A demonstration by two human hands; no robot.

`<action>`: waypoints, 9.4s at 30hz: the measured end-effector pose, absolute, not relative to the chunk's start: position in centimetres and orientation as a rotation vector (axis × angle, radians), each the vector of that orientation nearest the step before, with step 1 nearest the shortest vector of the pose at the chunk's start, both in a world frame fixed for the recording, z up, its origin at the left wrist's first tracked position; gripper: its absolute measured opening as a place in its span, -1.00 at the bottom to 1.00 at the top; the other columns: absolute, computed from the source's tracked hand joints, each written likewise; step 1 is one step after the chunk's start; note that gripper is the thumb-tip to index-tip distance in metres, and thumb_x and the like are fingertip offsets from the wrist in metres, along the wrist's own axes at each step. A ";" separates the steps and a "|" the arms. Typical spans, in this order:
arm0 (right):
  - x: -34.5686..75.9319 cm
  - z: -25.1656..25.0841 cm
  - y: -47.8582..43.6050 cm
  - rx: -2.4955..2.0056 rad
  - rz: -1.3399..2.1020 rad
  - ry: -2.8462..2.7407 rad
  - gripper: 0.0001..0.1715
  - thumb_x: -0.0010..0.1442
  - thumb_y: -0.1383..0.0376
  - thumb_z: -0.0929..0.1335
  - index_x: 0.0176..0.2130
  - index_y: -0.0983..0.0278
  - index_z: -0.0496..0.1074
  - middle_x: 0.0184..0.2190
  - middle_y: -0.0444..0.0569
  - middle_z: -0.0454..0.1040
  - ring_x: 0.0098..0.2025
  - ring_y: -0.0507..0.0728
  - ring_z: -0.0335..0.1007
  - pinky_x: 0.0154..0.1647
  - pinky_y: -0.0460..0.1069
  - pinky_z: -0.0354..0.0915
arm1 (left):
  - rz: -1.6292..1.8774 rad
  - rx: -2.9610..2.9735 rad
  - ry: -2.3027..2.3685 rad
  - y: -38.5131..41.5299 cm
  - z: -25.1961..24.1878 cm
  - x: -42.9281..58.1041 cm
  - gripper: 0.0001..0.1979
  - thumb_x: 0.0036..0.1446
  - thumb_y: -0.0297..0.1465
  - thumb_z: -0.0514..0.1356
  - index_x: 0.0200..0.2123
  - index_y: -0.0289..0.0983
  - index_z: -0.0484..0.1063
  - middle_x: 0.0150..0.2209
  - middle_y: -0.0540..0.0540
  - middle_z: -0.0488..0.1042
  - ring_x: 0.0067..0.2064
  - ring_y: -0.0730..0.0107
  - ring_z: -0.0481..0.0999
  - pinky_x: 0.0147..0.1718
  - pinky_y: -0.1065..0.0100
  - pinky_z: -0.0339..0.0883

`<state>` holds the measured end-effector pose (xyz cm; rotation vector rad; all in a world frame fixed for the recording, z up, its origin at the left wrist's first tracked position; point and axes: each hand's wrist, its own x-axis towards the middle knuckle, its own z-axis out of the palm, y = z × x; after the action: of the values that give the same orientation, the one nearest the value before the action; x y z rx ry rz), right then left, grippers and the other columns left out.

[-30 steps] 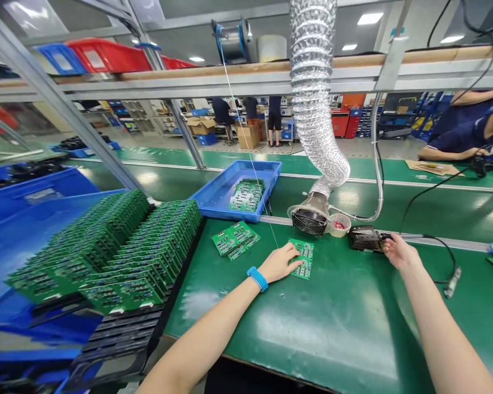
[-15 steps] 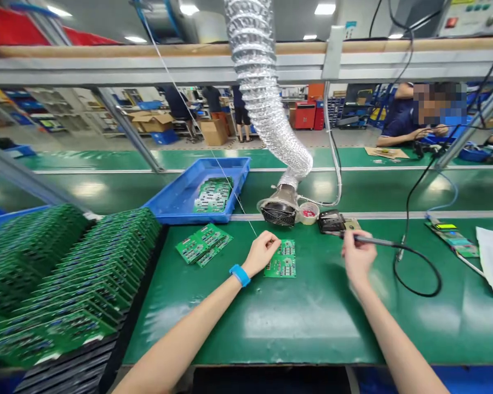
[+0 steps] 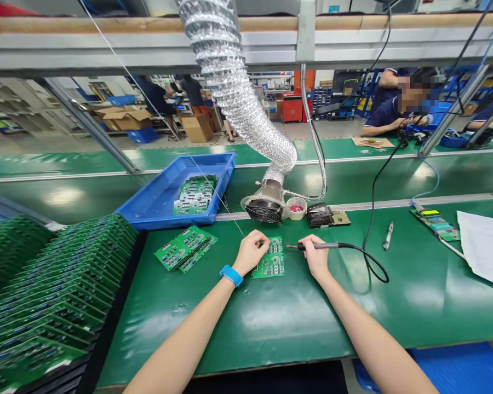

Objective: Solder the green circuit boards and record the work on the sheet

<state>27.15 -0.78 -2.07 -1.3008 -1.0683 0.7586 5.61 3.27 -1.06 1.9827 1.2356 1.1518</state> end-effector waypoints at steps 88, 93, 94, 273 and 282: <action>26.2 -2.3 -2.7 -1.210 0.795 -1.255 -0.74 0.07 0.30 0.25 -0.58 0.26 0.41 -0.60 -0.10 0.42 -0.59 0.04 0.22 -0.61 -0.08 0.08 | 1.492 2.062 1.399 1.0 4.2 2.5 -0.82 0.23 -0.32 0.25 -0.41 -0.25 0.47 -0.40 -0.01 0.45 -0.43 0.50 0.37 -0.40 0.44 0.25; 26.2 -1.9 -2.9 -1.196 0.781 -1.202 -0.73 0.07 0.30 0.25 -0.58 0.27 0.41 -0.66 -0.13 0.36 -0.63 0.03 0.17 -0.62 -0.08 0.06 | 1.270 2.172 1.405 -1.0 2.8 2.4 -0.79 0.24 -0.25 0.24 -0.36 -0.22 0.59 -0.60 0.07 0.41 -0.58 0.55 0.27 -0.50 0.43 0.15; 26.2 -1.8 -2.9 -1.194 0.776 -1.191 -0.73 0.07 0.30 0.25 -0.58 0.27 0.41 -0.67 -0.14 0.34 -0.63 0.03 0.16 -0.63 -0.08 0.06 | 1.216 2.124 1.387 -1.4 2.0 2.9 -0.77 0.24 -0.24 0.24 -0.38 -0.22 0.60 -0.63 0.08 0.37 -0.59 0.55 0.24 -0.52 0.43 0.12; 24.5 -0.5 -6.4 -1.060 0.240 -1.814 -0.68 0.23 0.38 0.21 -0.53 0.21 0.34 -0.65 -0.12 0.39 -0.65 0.06 0.30 -0.59 0.00 0.20 | 0.756 2.541 1.060 -3.1 -0.6 4.1 -0.88 0.28 -0.44 0.14 -0.34 -0.23 0.43 -0.31 -0.04 0.46 -0.33 0.41 0.45 -0.33 0.39 0.29; 24.4 -0.5 -6.4 -1.061 0.235 -1.797 -0.69 0.21 0.37 0.21 -0.54 0.21 0.32 -0.67 -0.13 0.36 -0.67 0.05 0.27 -0.60 0.00 0.18 | 1.026 2.267 1.295 -2.5 0.1 3.5 -0.86 0.29 -0.42 0.12 -0.35 -0.24 0.38 -0.30 -0.02 0.43 -0.45 0.51 0.31 -0.39 0.42 0.19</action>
<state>24.42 -6.38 -0.47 -1.0611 -1.7974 0.2352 3.49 -2.55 0.13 2.2666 1.2950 1.0259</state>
